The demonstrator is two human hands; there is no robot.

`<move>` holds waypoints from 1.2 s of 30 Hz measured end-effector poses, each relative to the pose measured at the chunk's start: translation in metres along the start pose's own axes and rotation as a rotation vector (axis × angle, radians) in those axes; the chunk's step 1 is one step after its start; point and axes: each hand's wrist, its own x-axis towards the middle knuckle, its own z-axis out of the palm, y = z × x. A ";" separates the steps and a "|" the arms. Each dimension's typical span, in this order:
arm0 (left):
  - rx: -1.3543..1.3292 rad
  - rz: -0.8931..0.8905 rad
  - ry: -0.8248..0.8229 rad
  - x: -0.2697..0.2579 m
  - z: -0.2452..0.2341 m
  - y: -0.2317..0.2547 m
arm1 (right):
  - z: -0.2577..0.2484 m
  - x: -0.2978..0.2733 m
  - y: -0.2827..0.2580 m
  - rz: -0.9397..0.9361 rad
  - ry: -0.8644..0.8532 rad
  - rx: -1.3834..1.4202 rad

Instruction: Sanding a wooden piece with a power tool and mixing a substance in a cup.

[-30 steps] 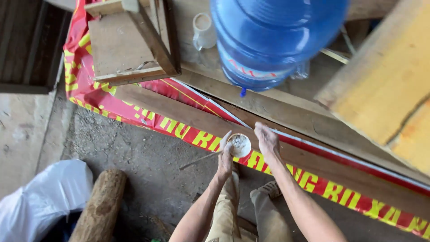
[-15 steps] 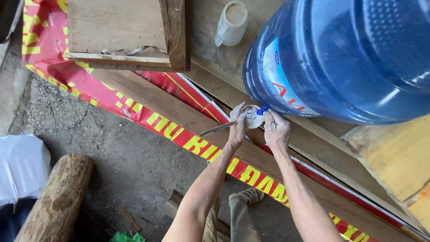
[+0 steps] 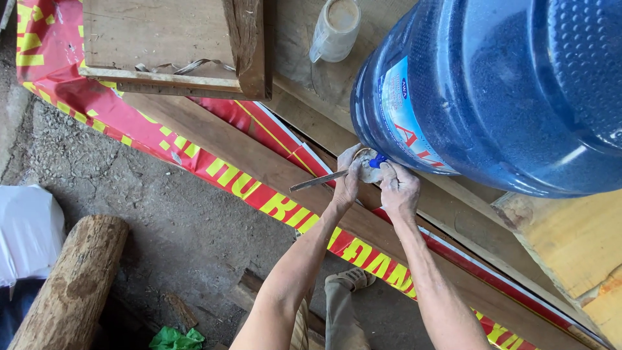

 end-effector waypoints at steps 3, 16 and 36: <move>-0.003 -0.004 -0.004 0.001 0.001 0.002 | 0.002 -0.001 0.007 0.009 -0.008 0.015; 0.000 -0.015 -0.006 0.000 -0.001 -0.010 | -0.003 0.000 -0.010 -0.054 0.006 0.028; -0.030 -0.005 0.008 0.000 -0.002 -0.010 | -0.005 0.003 -0.015 -0.008 -0.014 0.039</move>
